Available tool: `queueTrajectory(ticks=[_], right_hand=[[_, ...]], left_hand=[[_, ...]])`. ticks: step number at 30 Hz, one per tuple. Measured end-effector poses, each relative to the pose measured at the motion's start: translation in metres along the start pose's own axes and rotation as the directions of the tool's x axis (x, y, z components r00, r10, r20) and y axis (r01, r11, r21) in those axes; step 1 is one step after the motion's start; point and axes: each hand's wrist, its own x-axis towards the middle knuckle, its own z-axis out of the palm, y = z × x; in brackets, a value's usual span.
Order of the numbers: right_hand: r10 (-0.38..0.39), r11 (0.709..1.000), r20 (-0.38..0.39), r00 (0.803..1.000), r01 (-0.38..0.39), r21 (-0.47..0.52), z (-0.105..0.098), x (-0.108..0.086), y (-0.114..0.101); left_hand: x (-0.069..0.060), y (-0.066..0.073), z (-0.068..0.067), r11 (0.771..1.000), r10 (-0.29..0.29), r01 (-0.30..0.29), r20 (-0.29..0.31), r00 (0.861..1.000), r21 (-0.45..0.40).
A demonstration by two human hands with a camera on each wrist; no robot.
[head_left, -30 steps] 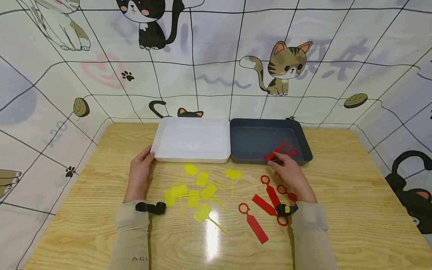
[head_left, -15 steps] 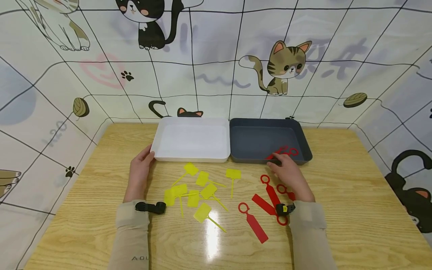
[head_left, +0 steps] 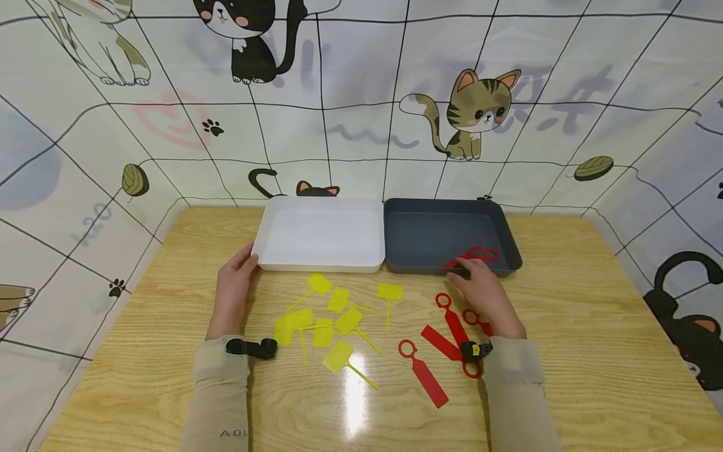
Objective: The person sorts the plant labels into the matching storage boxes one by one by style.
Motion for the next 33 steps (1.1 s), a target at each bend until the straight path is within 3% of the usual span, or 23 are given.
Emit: queueTrajectory(ticks=[18, 23, 33], right_hand=[[-0.013, 1.000, 0.002, 1.000, 0.013, 0.010, 0.000, -0.002, 0.002], [-0.008, 0.999, 0.005, 1.000, 0.007, 0.037, -0.003, -0.004, 0.005], [-0.021, 0.995, -0.054, 0.998, 0.027, 0.100, -0.015, -0.007, -0.006]], left_hand=[[0.001, -0.002, -0.001, 1.000, 0.004, -0.004, 0.007, 1.000, -0.008], [0.001, -0.002, 0.000, 0.999, -0.017, 0.017, 0.002, 1.000, 0.027], [0.001, -0.001, -0.001, 0.999, -0.014, 0.014, -0.009, 1.000, 0.030]])
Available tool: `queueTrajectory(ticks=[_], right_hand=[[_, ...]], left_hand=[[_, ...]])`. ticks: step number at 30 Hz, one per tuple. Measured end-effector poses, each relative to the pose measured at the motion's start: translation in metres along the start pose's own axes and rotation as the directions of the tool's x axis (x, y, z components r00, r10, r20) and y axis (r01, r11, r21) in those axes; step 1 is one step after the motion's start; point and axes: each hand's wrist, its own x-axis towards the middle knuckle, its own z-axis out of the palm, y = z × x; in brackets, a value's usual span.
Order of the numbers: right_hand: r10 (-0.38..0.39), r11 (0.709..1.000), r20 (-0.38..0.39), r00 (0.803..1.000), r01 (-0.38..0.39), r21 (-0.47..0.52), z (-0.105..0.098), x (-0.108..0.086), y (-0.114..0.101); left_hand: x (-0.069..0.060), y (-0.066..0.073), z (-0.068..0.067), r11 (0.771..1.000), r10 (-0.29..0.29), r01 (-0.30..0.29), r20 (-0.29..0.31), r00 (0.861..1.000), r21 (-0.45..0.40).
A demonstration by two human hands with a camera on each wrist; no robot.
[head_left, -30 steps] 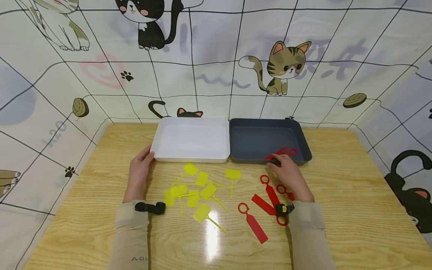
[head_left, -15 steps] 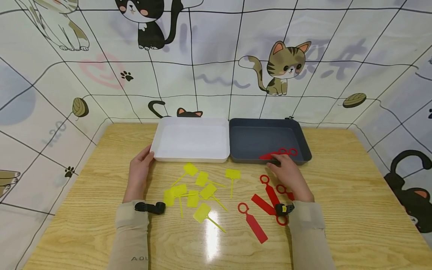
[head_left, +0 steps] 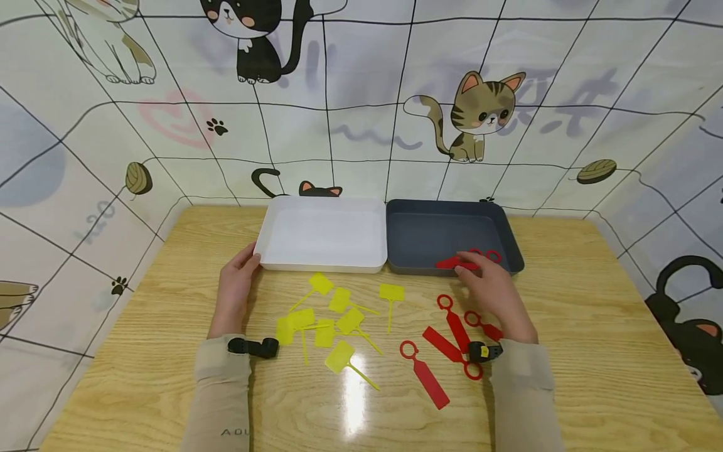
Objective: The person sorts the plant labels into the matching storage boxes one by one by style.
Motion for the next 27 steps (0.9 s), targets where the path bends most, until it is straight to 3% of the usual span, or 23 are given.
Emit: queueTrajectory(ticks=[6, 19, 27], right_hand=[[-0.026, 0.999, -0.029, 0.999, 0.027, 0.028, -0.008, -0.007, -0.008], [-0.119, 0.992, -0.109, 0.987, 0.114, -0.052, -0.021, -0.021, -0.024], [-0.113, 0.989, -0.072, 0.991, 0.105, -0.108, -0.027, -0.039, -0.026]], left_hand=[[0.000, -0.001, 0.001, 1.000, 0.002, -0.002, 0.008, 1.000, -0.008], [0.002, -0.001, 0.000, 1.000, 0.005, -0.005, 0.009, 1.000, -0.017], [0.002, -0.001, 0.000, 1.000, 0.001, -0.001, 0.010, 1.000, -0.018]])
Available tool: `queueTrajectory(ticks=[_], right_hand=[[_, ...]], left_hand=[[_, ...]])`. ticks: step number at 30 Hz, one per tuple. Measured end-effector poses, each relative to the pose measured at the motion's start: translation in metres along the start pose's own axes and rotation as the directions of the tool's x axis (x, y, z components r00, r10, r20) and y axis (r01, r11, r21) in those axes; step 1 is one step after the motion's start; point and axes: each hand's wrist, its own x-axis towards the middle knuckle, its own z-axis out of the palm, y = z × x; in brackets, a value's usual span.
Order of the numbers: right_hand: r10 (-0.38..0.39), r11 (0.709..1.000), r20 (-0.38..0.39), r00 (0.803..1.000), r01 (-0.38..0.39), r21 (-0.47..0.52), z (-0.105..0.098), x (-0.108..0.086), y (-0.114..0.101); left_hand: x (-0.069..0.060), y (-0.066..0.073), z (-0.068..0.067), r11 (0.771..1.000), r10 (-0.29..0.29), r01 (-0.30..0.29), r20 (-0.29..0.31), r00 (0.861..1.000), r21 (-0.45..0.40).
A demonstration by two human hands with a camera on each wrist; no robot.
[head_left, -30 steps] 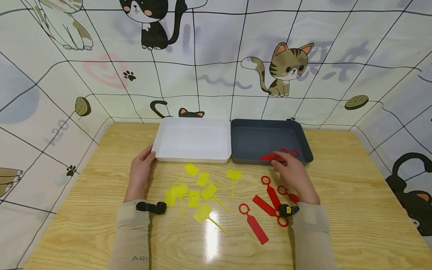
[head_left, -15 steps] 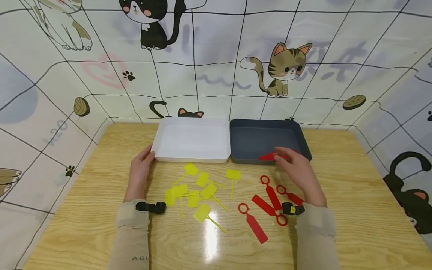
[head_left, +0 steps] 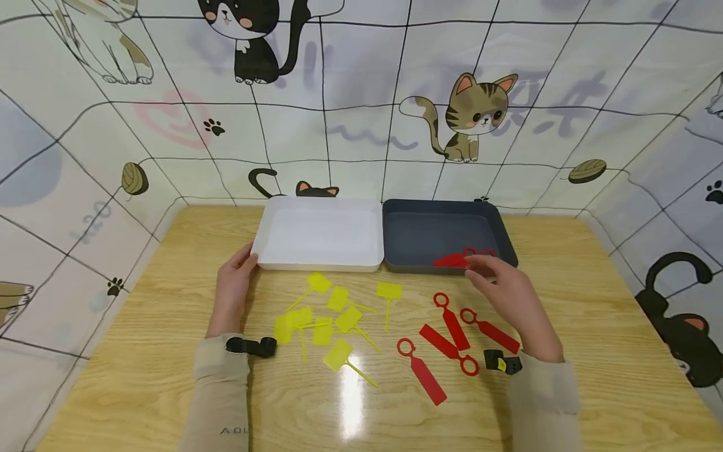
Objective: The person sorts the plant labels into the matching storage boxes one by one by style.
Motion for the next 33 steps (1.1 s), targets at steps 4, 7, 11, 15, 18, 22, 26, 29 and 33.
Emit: queueTrajectory(ticks=[4, 7, 11, 15, 18, 22, 26, 29, 33], right_hand=[[0.015, 0.999, 0.041, 0.999, -0.013, -0.044, -0.003, -0.012, 0.005], [0.038, 0.997, 0.072, 0.997, -0.032, -0.072, -0.003, -0.020, 0.009], [0.043, 0.996, 0.088, 0.995, -0.036, -0.085, -0.004, -0.028, 0.017], [0.070, 0.994, 0.119, 0.990, -0.059, -0.090, -0.004, -0.032, 0.024], [0.129, 0.989, 0.208, 0.970, -0.112, -0.092, -0.004, -0.034, 0.027], [0.169, 0.985, 0.303, 0.938, -0.150, -0.087, 0.001, -0.034, 0.031], [0.169, 0.984, 0.316, 0.934, -0.143, -0.104, 0.005, -0.034, 0.038], [0.172, 0.981, 0.316, 0.933, -0.135, -0.136, 0.006, -0.034, 0.043], [0.188, 0.974, 0.321, 0.928, -0.135, -0.181, 0.006, -0.034, 0.047]], left_hand=[[0.000, 0.000, 0.000, 1.000, -0.003, 0.003, -0.005, 1.000, 0.002], [-0.001, 0.003, 0.000, 1.000, -0.004, 0.004, -0.008, 1.000, 0.007], [-0.003, 0.005, 0.001, 1.000, -0.012, 0.012, -0.005, 1.000, 0.011], [-0.004, 0.004, 0.001, 1.000, -0.009, 0.009, 0.002, 1.000, 0.017], [-0.004, 0.002, 0.000, 1.000, -0.008, 0.008, 0.003, 1.000, 0.021], [-0.004, 0.001, -0.002, 1.000, -0.026, 0.026, -0.001, 1.000, 0.006], [-0.005, 0.001, -0.003, 0.999, -0.039, 0.039, 0.001, 0.999, -0.005], [-0.004, 0.002, -0.002, 0.999, -0.035, 0.035, 0.000, 0.999, 0.001], [-0.004, 0.002, 0.000, 1.000, -0.031, 0.031, 0.000, 1.000, 0.005]])
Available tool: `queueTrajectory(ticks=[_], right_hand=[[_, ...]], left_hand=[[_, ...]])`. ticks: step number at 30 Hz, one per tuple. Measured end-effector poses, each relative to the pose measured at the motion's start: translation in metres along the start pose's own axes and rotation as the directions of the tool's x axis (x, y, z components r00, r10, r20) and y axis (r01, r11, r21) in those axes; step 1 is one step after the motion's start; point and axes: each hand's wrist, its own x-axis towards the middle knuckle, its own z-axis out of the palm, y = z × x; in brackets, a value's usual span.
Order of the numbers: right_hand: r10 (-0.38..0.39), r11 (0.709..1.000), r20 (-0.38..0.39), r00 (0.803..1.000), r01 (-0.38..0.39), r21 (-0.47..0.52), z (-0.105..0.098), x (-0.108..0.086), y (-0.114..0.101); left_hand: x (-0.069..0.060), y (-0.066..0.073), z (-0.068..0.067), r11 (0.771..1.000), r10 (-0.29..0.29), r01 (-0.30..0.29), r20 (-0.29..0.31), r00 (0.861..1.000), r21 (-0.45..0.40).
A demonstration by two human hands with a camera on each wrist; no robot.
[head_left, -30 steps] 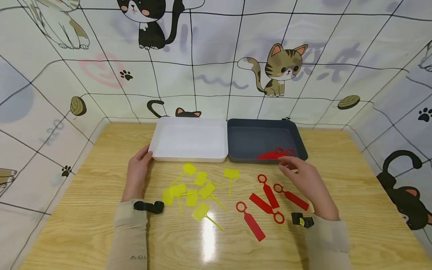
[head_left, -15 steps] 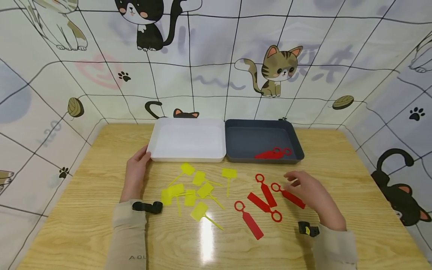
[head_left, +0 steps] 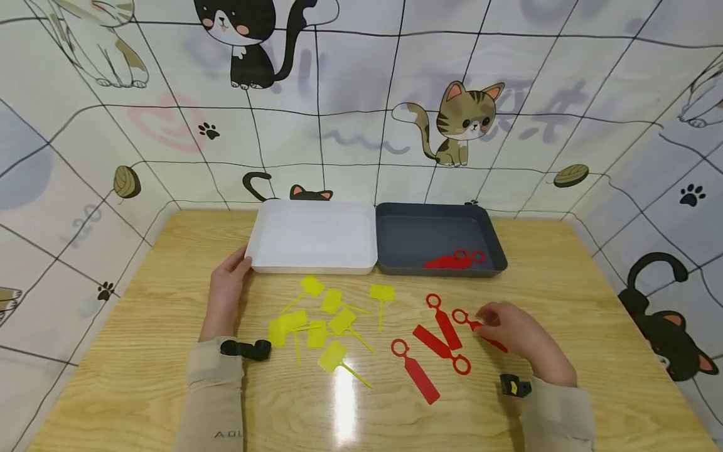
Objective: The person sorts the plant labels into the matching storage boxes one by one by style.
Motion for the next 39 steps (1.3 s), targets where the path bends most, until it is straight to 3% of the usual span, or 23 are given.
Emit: queueTrajectory(ticks=[20, 39], right_hand=[[0.033, 0.995, -0.005, 0.999, -0.033, -0.089, 0.0019, -0.0036, -0.0027], [0.061, 0.994, -0.028, 0.998, -0.063, -0.087, 0.0045, -0.0003, -0.0023]], left_hand=[[0.0008, 0.0024, 0.0020, 1.000, 0.011, -0.011, -0.004, 1.000, 0.004], [-0.0016, 0.0035, 0.0019, 1.000, 0.013, -0.013, -0.006, 1.000, -0.020]])
